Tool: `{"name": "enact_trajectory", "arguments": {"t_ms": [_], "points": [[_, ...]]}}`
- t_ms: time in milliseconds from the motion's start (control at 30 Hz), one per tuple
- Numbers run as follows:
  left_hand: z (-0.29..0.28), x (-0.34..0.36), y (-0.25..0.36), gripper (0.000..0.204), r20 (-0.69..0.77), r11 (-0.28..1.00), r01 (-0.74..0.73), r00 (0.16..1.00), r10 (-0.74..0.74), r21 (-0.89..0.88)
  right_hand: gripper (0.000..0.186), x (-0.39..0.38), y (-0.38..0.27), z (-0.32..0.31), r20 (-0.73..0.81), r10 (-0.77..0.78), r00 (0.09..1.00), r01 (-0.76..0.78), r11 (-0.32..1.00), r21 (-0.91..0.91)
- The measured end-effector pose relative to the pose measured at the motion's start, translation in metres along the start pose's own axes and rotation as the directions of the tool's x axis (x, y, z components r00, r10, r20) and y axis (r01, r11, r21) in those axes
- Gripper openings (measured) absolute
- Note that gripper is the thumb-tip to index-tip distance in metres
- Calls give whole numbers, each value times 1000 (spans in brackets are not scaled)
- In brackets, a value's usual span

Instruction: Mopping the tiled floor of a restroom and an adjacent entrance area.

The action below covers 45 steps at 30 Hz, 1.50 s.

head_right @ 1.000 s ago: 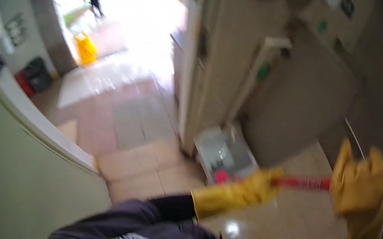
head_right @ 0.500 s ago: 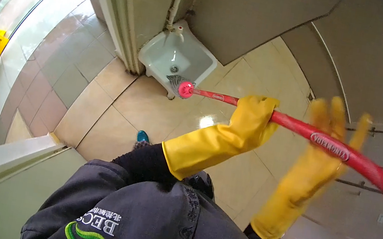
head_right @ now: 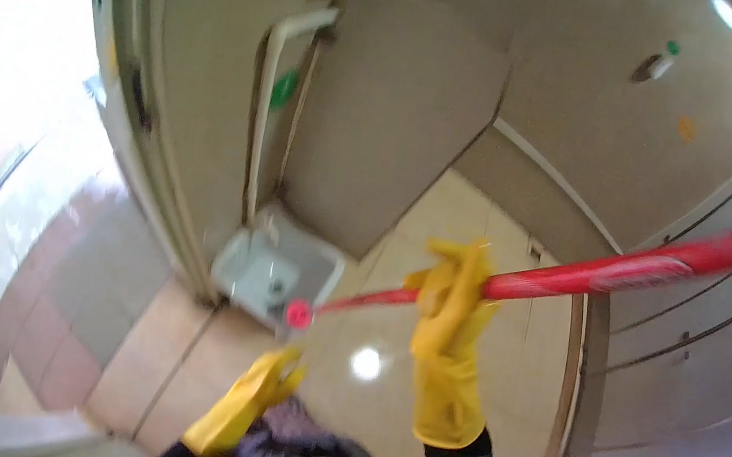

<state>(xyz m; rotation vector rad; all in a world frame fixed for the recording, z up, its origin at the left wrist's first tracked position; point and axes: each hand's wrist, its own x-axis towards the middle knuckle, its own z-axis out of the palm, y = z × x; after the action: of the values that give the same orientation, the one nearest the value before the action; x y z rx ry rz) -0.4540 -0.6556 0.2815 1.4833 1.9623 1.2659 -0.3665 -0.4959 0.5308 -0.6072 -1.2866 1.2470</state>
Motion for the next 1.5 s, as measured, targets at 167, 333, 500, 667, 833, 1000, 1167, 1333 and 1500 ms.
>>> {"name": "enact_trajectory", "arguments": {"t_ms": [167, 333, 500, 667, 833, 1000, 1167, 1333, 1500], "points": [[-73, -76, -21, 41, -1, 841, 508, 856, -517, 185, 40, 47, -6, 31, 104, 82, 991, -91, 992, 88], [-114, -167, -84, 48, -218, 565, 809, 588, -779, 163, 42, 87, -4, 53, 159, 83, 984, -99, 990, 96], [-118, -152, -73, 46, -308, 495, 868, 460, -833, -39, 43, 111, 7, 65, 284, 155, 946, -177, 983, 52], [-96, -130, -60, 43, -284, 462, 862, 398, -872, -211, 41, 124, 32, 77, 331, 258, 908, -252, 966, -62], [-87, -114, -56, 36, -238, 489, 855, 446, -863, -174, 36, 122, 79, 101, 354, 387, 851, -366, 922, -127], [-113, -132, -50, 39, -270, 539, 839, 504, -820, -71, 34, 122, 155, 130, 268, 429, 862, -382, 899, -213], [-155, -131, -78, 43, -243, 590, 807, 568, -786, -24, 46, 144, 277, 149, 140, 223, 965, -135, 876, -462], [-220, -169, -136, 48, -230, 592, 806, 571, -788, -26, 60, 115, 285, 200, 192, 214, 958, 9, 645, -765], [-250, -251, -229, 35, -322, 533, 486, 452, -832, -693, 50, 52, 248, 183, -23, 384, 923, -236, 517, -823]]}}
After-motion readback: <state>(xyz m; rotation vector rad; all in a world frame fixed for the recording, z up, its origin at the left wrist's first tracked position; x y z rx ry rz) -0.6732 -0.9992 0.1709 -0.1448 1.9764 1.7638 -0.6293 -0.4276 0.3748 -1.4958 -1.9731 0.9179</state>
